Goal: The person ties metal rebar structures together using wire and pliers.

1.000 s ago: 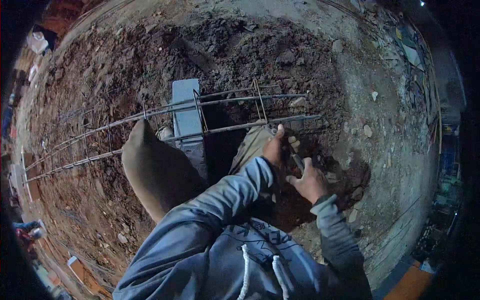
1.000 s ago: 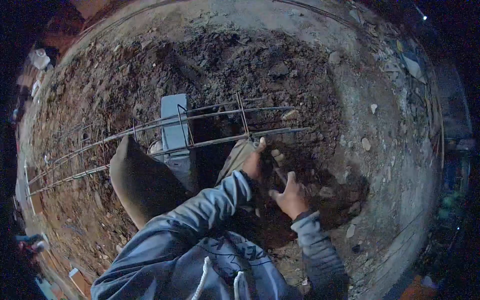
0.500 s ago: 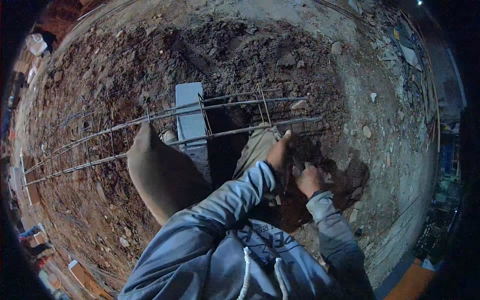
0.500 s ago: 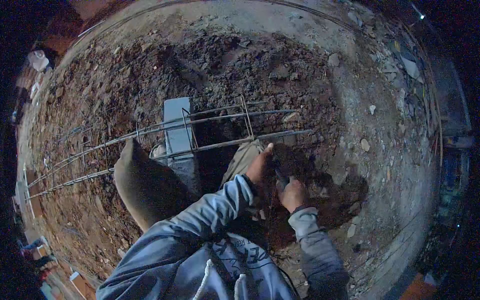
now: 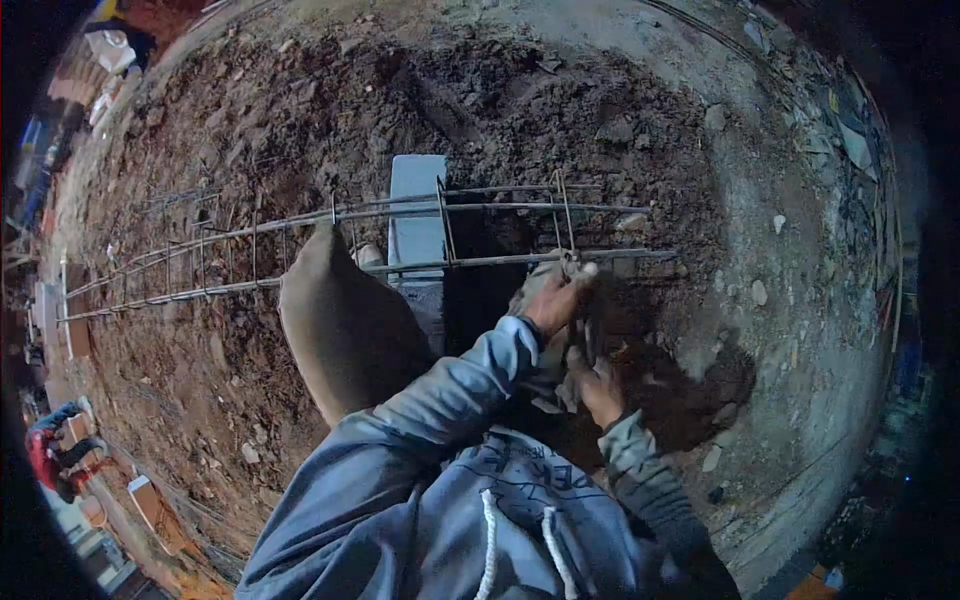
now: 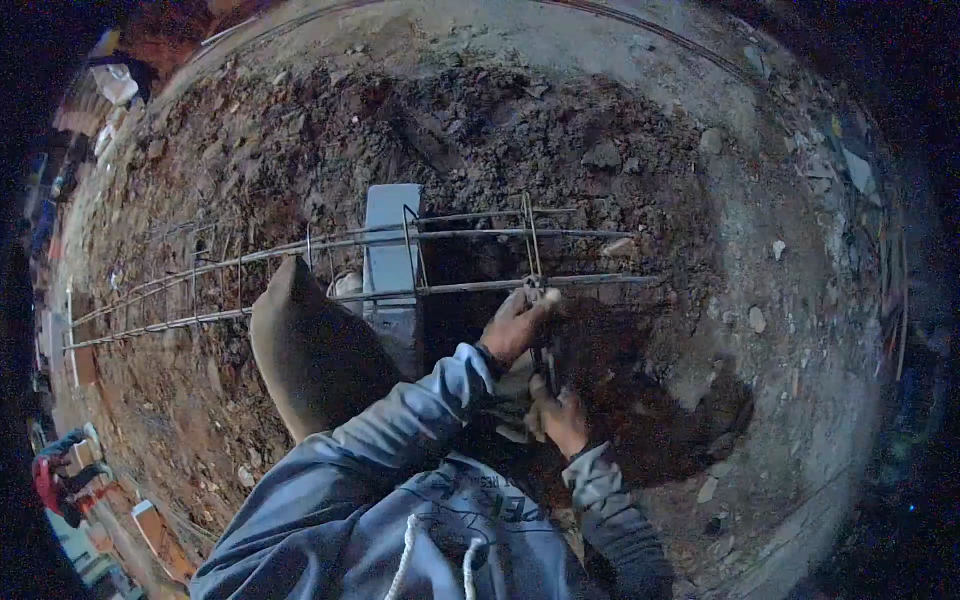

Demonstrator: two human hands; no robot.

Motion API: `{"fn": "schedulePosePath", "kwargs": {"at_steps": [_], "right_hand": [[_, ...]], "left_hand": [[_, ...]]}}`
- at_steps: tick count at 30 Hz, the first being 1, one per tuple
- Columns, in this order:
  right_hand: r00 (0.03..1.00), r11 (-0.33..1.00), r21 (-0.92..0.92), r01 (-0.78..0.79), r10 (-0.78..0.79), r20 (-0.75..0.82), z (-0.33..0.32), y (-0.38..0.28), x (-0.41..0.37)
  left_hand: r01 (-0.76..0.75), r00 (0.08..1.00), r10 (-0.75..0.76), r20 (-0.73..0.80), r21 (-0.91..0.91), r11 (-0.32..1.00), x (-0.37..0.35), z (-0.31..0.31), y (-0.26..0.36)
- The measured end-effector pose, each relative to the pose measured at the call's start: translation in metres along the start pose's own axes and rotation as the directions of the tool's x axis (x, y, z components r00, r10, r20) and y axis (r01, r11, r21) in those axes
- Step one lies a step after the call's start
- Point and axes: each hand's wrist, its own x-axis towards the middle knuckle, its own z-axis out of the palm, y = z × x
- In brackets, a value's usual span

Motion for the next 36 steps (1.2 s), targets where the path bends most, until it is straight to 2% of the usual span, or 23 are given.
{"fn": "schedulePosePath", "kwargs": {"at_steps": [1, 4, 5, 7, 8, 9, 11, 12, 13, 14, 15, 16, 18, 19, 20, 23, 24, 25, 28, 30, 31, 35, 36], "right_hand": [[0.989, 0.983, -0.182, 0.007, -0.033, -0.144, 0.0, 0.006, 0.008], [0.952, 0.98, -0.11, 0.167, -0.189, -0.241, 0.022, -0.006, -0.01], [0.876, 0.913, -0.197, 0.358, -0.401, -0.266, 0.024, -0.006, -0.011], [0.892, 0.896, -0.302, 0.326, -0.397, -0.216, 0.022, -0.013, -0.018], [0.9, 0.882, -0.353, 0.312, -0.394, -0.188, 0.017, -0.01, -0.015], [0.907, 0.864, -0.404, 0.3, -0.389, -0.159, 0.012, -0.007, -0.012], [0.956, 0.956, -0.102, 0.276, -0.284, -0.077, -0.008, 0.018, 0.01], [0.956, 0.956, -0.097, 0.278, -0.285, -0.072, -0.014, 0.013, 0.006], [0.911, 0.904, -0.118, 0.412, -0.411, 0.031, -0.021, 0.003, -0.002], [0.894, 0.887, 0.145, 0.439, -0.448, 0.033, -0.024, 0.004, 0.002], [0.874, 0.809, 0.399, 0.431, -0.484, 0.036, -0.026, 0.003, 0.004], [0.871, 0.804, 0.407, 0.434, -0.49, 0.041, -0.027, 0.0, 0.009], [0.811, 0.776, 0.272, 0.569, -0.585, -0.026, -0.03, -0.015, 0.024], [0.865, 0.864, 0.043, 0.502, -0.502, -0.015, -0.028, -0.04, 0.001], [0.91, 0.894, -0.19, 0.406, -0.414, -0.003, -0.025, -0.064, -0.022], [0.594, 0.547, -0.679, 0.49, -0.78, -0.2, -0.037, -0.026, 0.013], [0.601, 0.55, -0.678, 0.488, -0.775, -0.197, -0.035, -0.02, 0.008], [0.601, 0.484, -0.733, 0.478, -0.789, -0.128, -0.033, -0.017, 0.0], [0.652, 0.382, -0.769, 0.512, -0.756, 0.059, -0.036, 0.016, -0.002], [0.816, 0.374, -0.86, 0.347, -0.573, 0.08, -0.033, 0.02, -0.017], [0.708, 0.275, -0.863, 0.423, -0.695, 0.126, -0.031, 0.024, -0.018], [0.775, 0.253, -0.909, 0.331, -0.622, 0.11, -0.03, -0.003, -0.026], [0.702, 0.304, -0.857, 0.416, -0.706, 0.09, -0.029, -0.009, -0.023]], "left_hand": [[-0.268, 0.963, 0.268, -0.006, 0.042, 0.963, 0.028, -0.011, -0.034], [-0.395, 0.905, 0.425, 0.017, 0.404, 0.825, -0.034, -0.014, 0.022], [-0.383, 0.907, 0.418, 0.052, 0.516, 0.766, -0.033, -0.017, 0.014], [-0.415, 0.878, 0.462, 0.126, 0.684, 0.601, -0.044, -0.024, 0.02], [-0.414, 0.876, 0.468, 0.119, 0.683, 0.601, -0.047, -0.03, 0.02], [-0.356, 0.924, 0.369, 0.098, 0.569, 0.741, -0.049, -0.035, 0.02], [-0.21, 0.976, 0.183, 0.119, 0.279, 0.937, -0.066, -0.037, 0.032], [-0.209, 0.976, 0.183, 0.115, 0.285, 0.936, -0.075, -0.034, 0.041], [-0.193, 0.975, 0.16, 0.151, 0.232, 0.953, -0.081, -0.032, 0.047], [-0.174, 0.973, 0.14, 0.186, 0.178, 0.969, -0.085, -0.029, 0.049], [-0.26, 0.956, 0.203, 0.213, 0.289, 0.921, -0.087, -0.022, 0.051], [-0.262, 0.956, 0.205, 0.209, 0.3, 0.917, -0.089, -0.018, 0.055], [-0.195, 0.952, 0.179, 0.249, 0.041, 0.98, -0.093, -0.005, 0.064], [-0.093, 0.98, 0.076, 0.184, 0.086, 0.992, -0.092, -0.007, 0.073], [-0.126, 0.986, 0.129, 0.109, -0.034, 0.991, -0.095, -0.006, 0.077], [-0.195, 0.981, 0.194, -0.016, -0.073, 0.978, -0.101, -0.018, 0.088], [-0.238, 0.971, 0.235, -0.042, -0.099, 0.966, -0.109, -0.021, 0.092], [-0.269, 0.962, 0.27, -0.039, 0.04, 0.962, -0.121, -0.024, 0.101], [-0.242, 0.962, 0.245, -0.118, 0.044, 0.969, -0.133, -0.033, 0.094], [-0.196, 0.972, 0.198, -0.125, 0.025, 0.98, -0.127, -0.046, 0.078], [-0.173, 0.977, 0.166, -0.134, -0.045, 0.984, -0.126, -0.046, 0.073], [-0.098, 0.993, 0.089, -0.073, -0.132, 0.986, -0.111, -0.047, 0.06], [-0.084, 0.996, 0.078, -0.047, -0.14, 0.987, -0.108, -0.043, 0.061]]}}
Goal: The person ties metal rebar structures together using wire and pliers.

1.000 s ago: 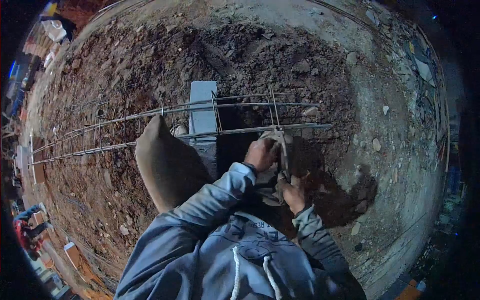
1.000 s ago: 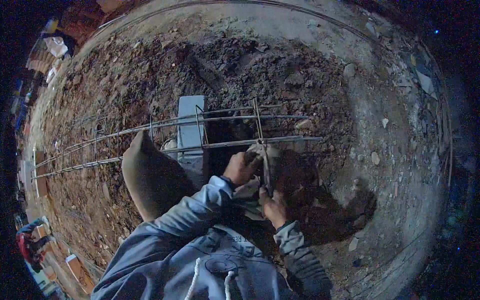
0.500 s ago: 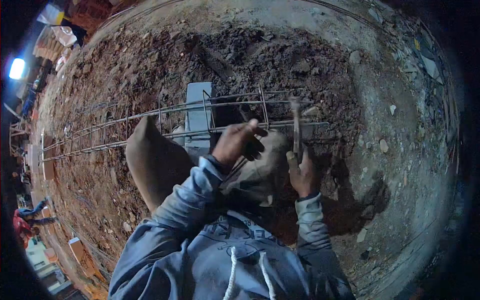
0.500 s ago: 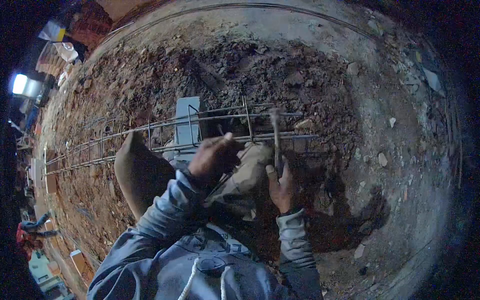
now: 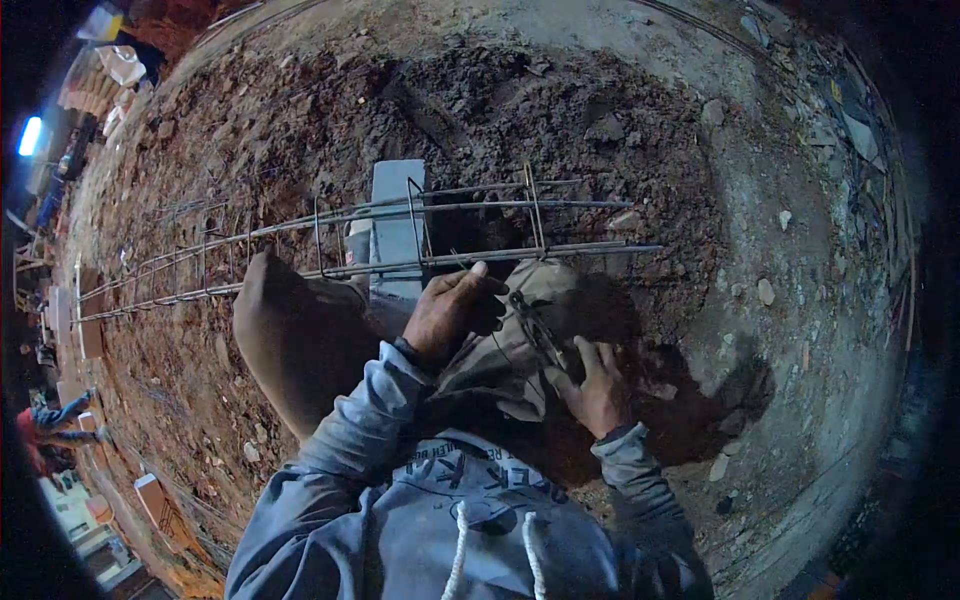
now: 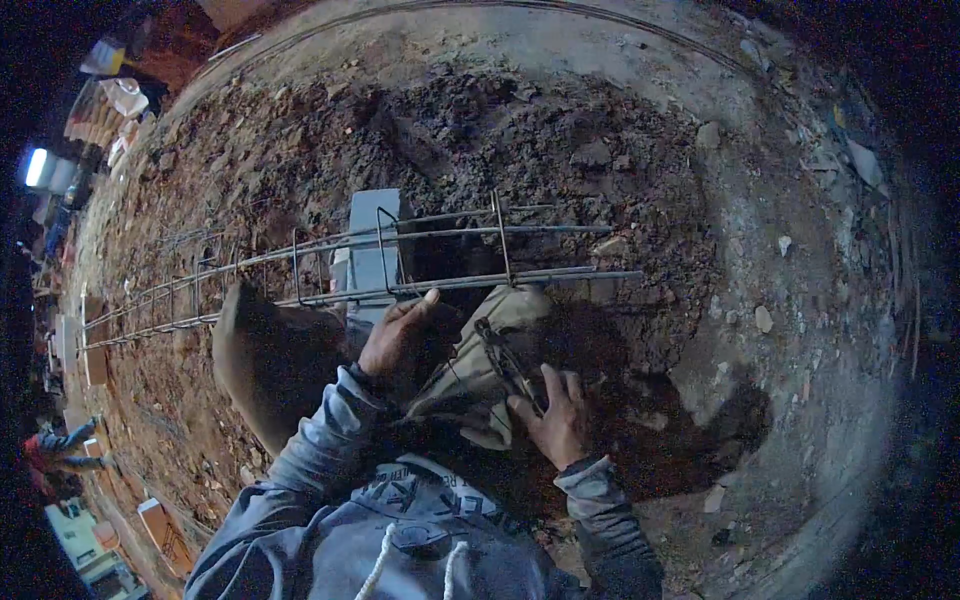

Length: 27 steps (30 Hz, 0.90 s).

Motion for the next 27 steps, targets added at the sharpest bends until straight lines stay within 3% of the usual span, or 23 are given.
{"fn": "schedulePosePath", "kwargs": {"at_steps": [1, 2, 4, 5, 7, 8, 9, 10, 12, 13, 14, 15, 17, 18, 20, 21, 22, 24, 25, 27], "right_hand": [[0.994, 0.994, 0.107, 0.038, -0.027, -0.106, -0.001, -0.003, 0.006], [0.995, 0.994, 0.103, 0.029, -0.019, -0.099, -0.003, -0.007, 0.013], [0.975, 0.925, 0.356, 0.135, -0.061, -0.212, -0.009, -0.025, 0.029], [0.993, 0.762, 0.643, 0.078, -0.004, -0.115, -0.01, -0.041, 0.03], [0.999, 0.788, 0.615, 0.046, -0.026, -0.041, -0.002, -0.052, 0.031], [0.991, 0.679, 0.725, -0.113, 0.026, 0.131, -0.007, -0.058, 0.029], [0.952, 0.555, 0.78, -0.289, 0.077, 0.298, -0.017, -0.073, 0.031], [0.952, 0.559, 0.779, -0.285, 0.073, 0.296, -0.02, -0.07, 0.034], [0.938, 0.433, 0.837, -0.334, 0.244, 0.248, -0.03, -0.056, 0.04], [0.941, 0.525, 0.787, -0.323, 0.265, 0.21, -0.046, -0.051, 0.044], [0.945, 0.613, 0.726, -0.31, 0.28, 0.167, -0.062, -0.046, 0.049], [0.956, 0.636, 0.727, -0.259, 0.274, 0.101, -0.069, -0.037, 0.05], [0.96, 0.706, 0.68, -0.199, 0.281, -0.011, -0.074, -0.028, 0.051], [0.962, 0.711, 0.678, -0.183, 0.272, -0.025, -0.073, -0.026, 0.053], [0.967, 0.826, 0.53, -0.19, 0.251, -0.046, -0.068, -0.024, 0.053], [0.969, 0.857, 0.476, -0.2, 0.246, -0.036, -0.064, -0.025, 0.054], [0.979, 0.851, 0.515, -0.1, 0.177, -0.102, -0.054, -0.022, 0.055], [0.981, 0.881, 0.456, -0.122, 0.178, -0.08, -0.059, -0.036, 0.057], [0.98, 0.878, 0.464, -0.119, 0.178, -0.086, -0.055, -0.034, 0.06], [0.982, 0.898, 0.435, -0.064, 0.134, -0.131, -0.049, -0.03, 0.062]], "left_hand": [[-0.002, 1.0, 0.001, 0.009, 0.016, 1.0, 0.003, 0.004, 0.003], [0.008, 1.0, -0.008, 0.011, 0.01, 1.0, 0.007, 0.008, 0.003], [0.021, 0.996, -0.026, 0.082, 0.064, 0.998, 0.019, 0.017, 0.005], [-0.019, 0.988, 0.008, 0.152, 0.073, 0.997, 0.02, 0.022, 0.007], [-0.234, 0.942, 0.193, 0.276, 0.123, 0.965, 0.028, 0.036, 0.006], [-0.365, 0.881, 0.288, 0.376, 0.152, 0.919, 0.032, 0.039, 0.008], [-0.301, 0.912, 0.178, 0.37, 0.309, 0.902, 0.036, 0.039, 0.015], [-0.306, 0.911, 0.184, 0.369, 0.307, 0.901, 0.043, 0.037, 0.021], [-0.33, 0.943, 0.318, 0.099, 0.406, 0.852, 0.061, 0.03, 0.038], [-0.421, 0.853, 0.506, 0.128, 0.742, 0.522, 0.087, 0.017, 0.039], [-0.371, 0.729, 0.642, 0.236, 0.925, 0.082, 0.117, 0.001, 0.03], [-0.379, 0.718, 0.653, 0.239, 0.922, 0.079, 0.133, -0.01, 0.02], [-0.239, 0.662, 0.623, 0.416, 0.905, -0.351, 0.167, -0.029, 0.0], [-0.239, 0.649, 0.633, 0.421, 0.904, -0.356, 0.19, -0.039, -0.014], [-0.137, 0.777, 0.503, 0.378, 0.882, -0.451, 0.225, -0.052, -0.037], [-0.085, 0.92, 0.349, 0.179, 0.959, -0.27, 0.203, -0.028, -0.006], [-0.088, 0.919, 0.35, 0.182, 0.959, -0.268, 0.204, -0.028, 0.001], [-0.178, 0.929, 0.317, 0.191, 0.982, -0.07, 0.206, -0.039, 0.014], [-0.33, 0.837, 0.443, 0.323, 0.942, -0.064, 0.215, -0.051, 0.015], [-0.404, 0.83, 0.416, 0.372, 0.915, -0.012, 0.226, -0.058, 0.023]]}}
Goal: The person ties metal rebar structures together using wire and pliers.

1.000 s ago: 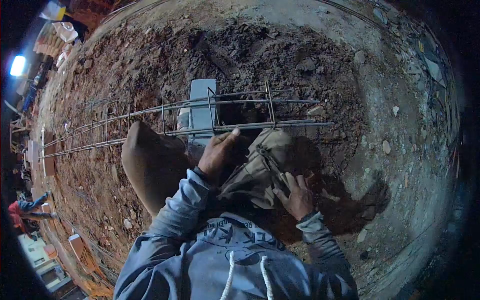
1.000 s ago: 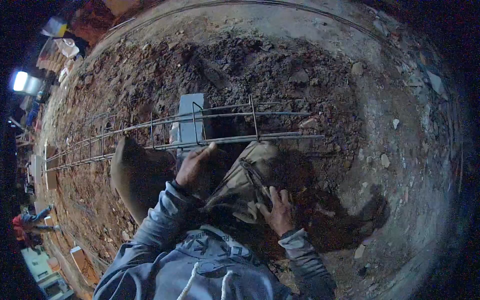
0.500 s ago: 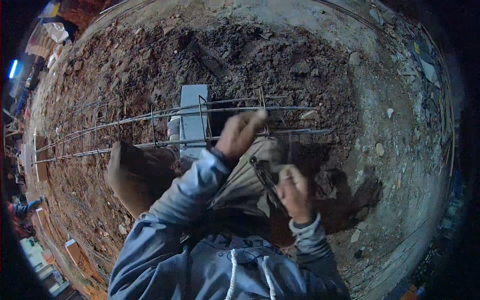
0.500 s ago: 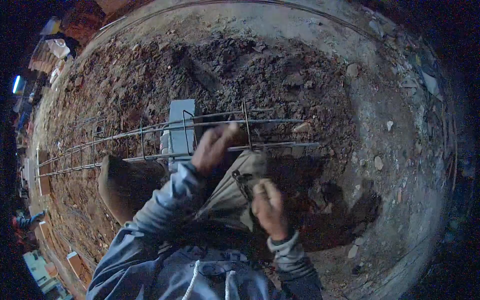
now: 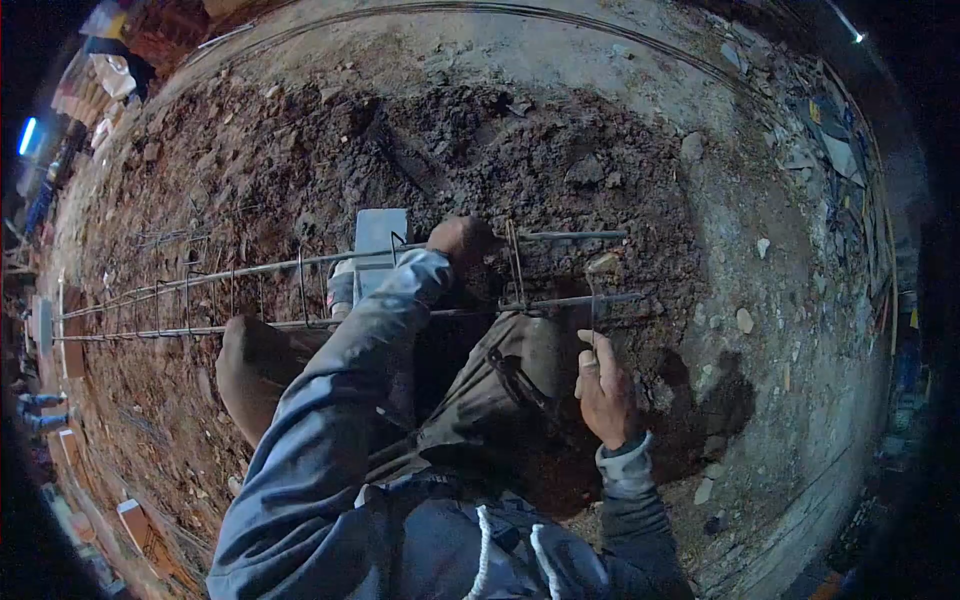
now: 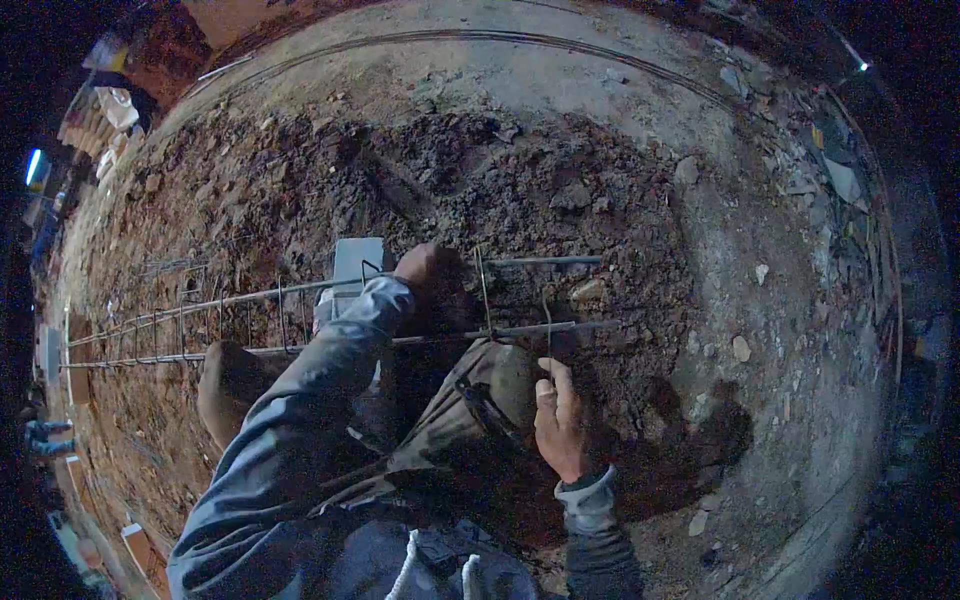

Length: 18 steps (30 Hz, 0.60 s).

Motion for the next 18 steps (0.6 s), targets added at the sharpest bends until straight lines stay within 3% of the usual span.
{"fn": "schedulePosePath", "kwargs": {"at_steps": [2, 5, 11, 13, 14, 16, 18], "right_hand": [[0.999, 0.998, -0.066, -0.003, 0.006, 0.053, -0.001, -0.009, 0.002], [0.996, 0.998, -0.053, -0.041, 0.045, 0.071, 0.007, 0.003, 0.002], [0.998, 0.998, 0.033, -0.061, 0.061, 0.015, 0.016, 0.023, 0.003], [0.963, 0.965, -0.082, -0.248, 0.255, 0.086, 0.009, 0.013, 0.013], [0.964, 0.966, -0.086, -0.242, 0.249, 0.087, 0.009, 0.018, 0.02], [0.997, 0.985, -0.174, -0.022, 0.034, 0.068, 0.017, 0.042, 0.036], [0.998, 0.981, -0.196, -0.003, 0.016, 0.067, 0.025, 0.055, 0.062]], "left_hand": [[-0.015, 1.0, 0.015, 0.003, -0.112, 0.994, -0.003, -0.021, 0.016], [-0.072, 0.995, 0.066, -0.079, -0.082, 0.994, -0.001, -0.023, 0.018], [0.034, 0.997, -0.048, -0.065, -0.204, 0.978, 0.008, -0.033, 0.023], [0.077, 0.992, -0.096, -0.077, -0.217, 0.973, 0.008, -0.03, 0.023], [0.034, 0.996, -0.049, -0.075, -0.191, 0.981, 0.01, -0.029, 0.018], [-0.017, 0.998, 0.006, -0.069, -0.159, 0.987, 0.013, -0.031, 0.01], [-0.246, 0.969, 0.243, -0.052, -0.064, 0.967, 0.016, -0.034, 0.007]]}}
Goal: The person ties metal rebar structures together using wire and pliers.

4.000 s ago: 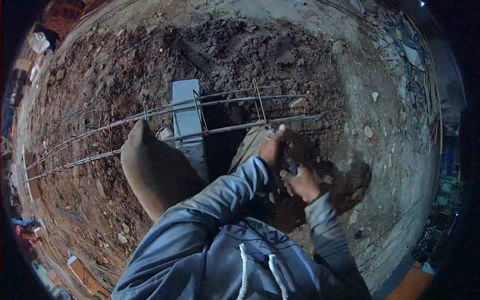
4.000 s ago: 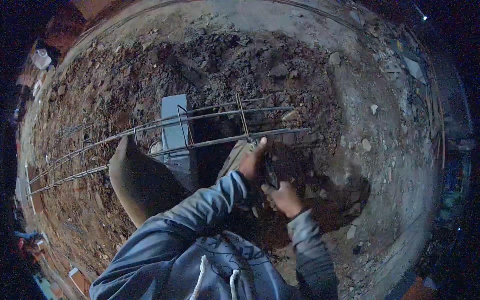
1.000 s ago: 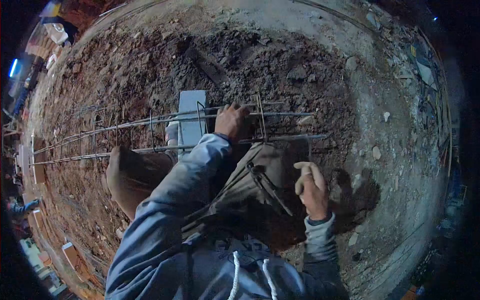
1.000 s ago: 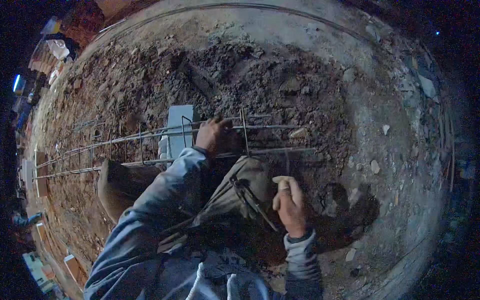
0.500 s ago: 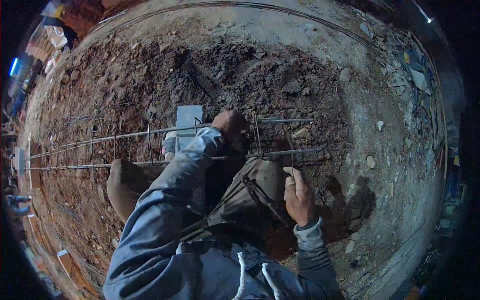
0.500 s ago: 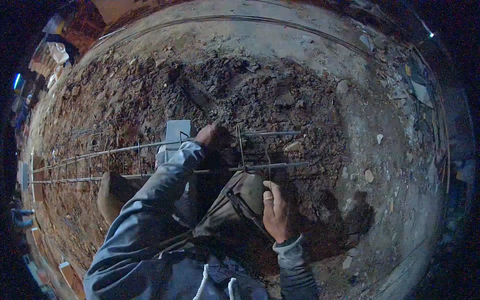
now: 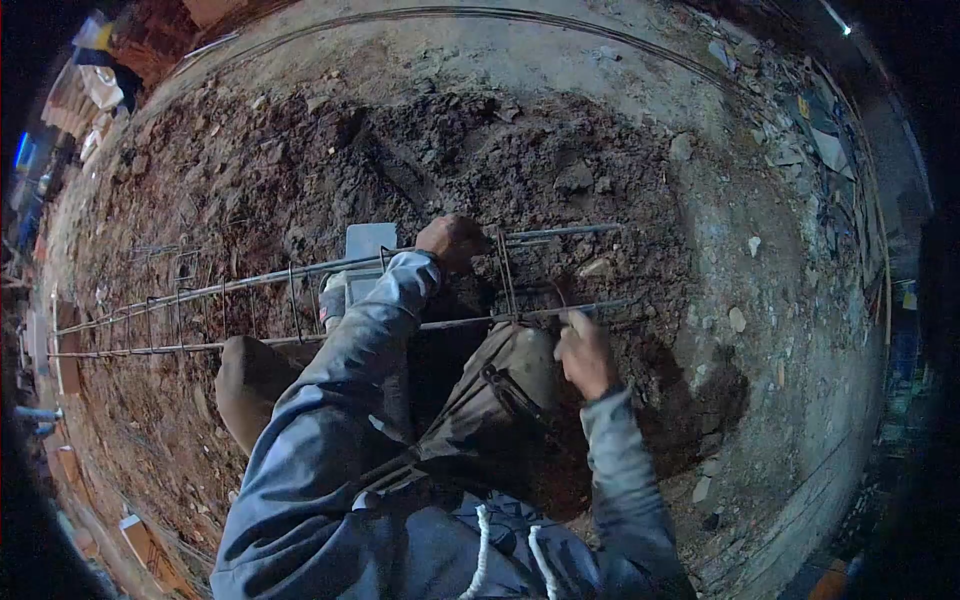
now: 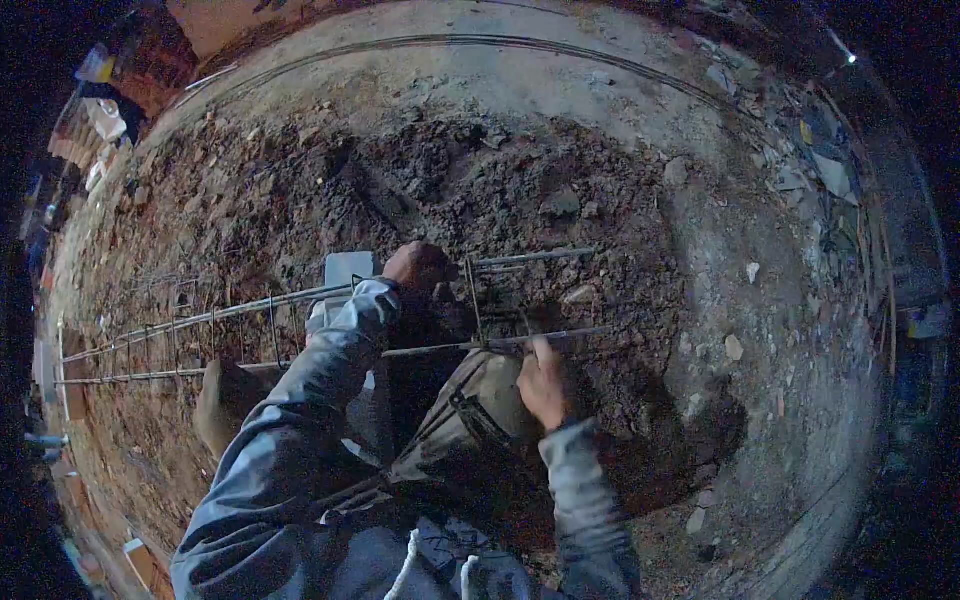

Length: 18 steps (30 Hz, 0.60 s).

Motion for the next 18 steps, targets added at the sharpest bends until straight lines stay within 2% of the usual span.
{"fn": "schedulePosePath", "kwargs": {"at_steps": [1, 3, 4, 5, 6, 7, 9, 10, 11, 13, 14, 15, 17, 18], "right_hand": [[0.997, 0.996, -0.063, 0.056, -0.059, -0.044, 0.015, 0.024, 0.023], [0.977, 0.972, -0.185, 0.146, -0.171, -0.127, 0.032, 0.047, 0.064], [0.96, 0.953, -0.243, 0.181, -0.224, -0.166, 0.034, 0.047, 0.082], [0.97, 0.932, 0.292, -0.216, 0.238, -0.041, 0.019, -0.006, 0.087], [0.792, 0.497, 0.649, -0.576, 0.536, 0.293, 0.015, -0.038, 0.091], [0.791, 0.495, 0.649, -0.578, 0.536, 0.295, 0.024, -0.039, 0.098], [0.818, 0.385, 0.744, -0.547, 0.434, 0.377, 0.048, -0.023, 0.115], [0.825, 0.397, 0.738, -0.545, 0.413, 0.387, 0.057, -0.016, 0.121], [0.822, 0.396, 0.736, -0.55, 0.413, 0.392, 0.063, -0.008, 0.125], [0.817, 0.481, 0.68, -0.554, 0.473, 0.331, 0.068, -0.011, 0.131], [0.812, 0.479, 0.676, -0.56, 0.477, 0.335, 0.068, -0.012, 0.13], [0.809, 0.468, 0.681, -0.563, 0.478, 0.341, 0.062, -0.023, 0.128], [0.808, 0.447, 0.695, -0.563, 0.473, 0.351, 0.055, -0.043, 0.128], [0.82, 0.521, 0.652, -0.551, 0.485, 0.306, 0.066, -0.018, 0.135]], "left_hand": [[-0.005, 1.0, 0.005, -0.004, 0.0, 1.0, 0.002, -0.005, 0.007], [0.217, 0.963, -0.194, 0.188, -0.114, 0.969, 0.005, -0.022, 0.026], [0.215, 0.964, -0.192, 0.184, -0.114, 0.97, 0.007, -0.015, 0.016], [0.343, 0.933, -0.301, 0.197, -0.233, 0.91, 0.008, 0.001, -0.002], [0.404, 0.911, -0.354, 0.212, -0.289, 0.868, 0.008, 0.003, -0.006], [0.462, 0.886, -0.405, 0.227, -0.343, 0.818, 0.008, 0.0, -0.004], [0.396, 0.917, -0.329, 0.226, -0.421, 0.816, 0.012, -0.002, -0.005], [0.375, 0.926, -0.304, 0.224, -0.447, 0.812, 0.014, 0.001, -0.01], [0.045, 0.999, -0.031, 0.04, -0.434, 0.9, 0.016, 0.016, -0.027], [-0.282, 0.959, 0.251, -0.13, -0.36, 0.889, 0.017, 0.007, -0.018], [0.113, 0.991, -0.07, 0.114, -0.43, 0.896, 0.019, -0.004, -0.006], [0.491, 0.861, -0.36, 0.359, -0.399, 0.775, 0.022, -0.018, 0.012], [0.456, 0.883, -0.328, 0.336, -0.442, 0.773, 0.021, -0.024, 0.017], [0.419, 0.899, -0.271, 0.346, -0.492, 0.763, 0.022, -0.027, 0.017]]}}
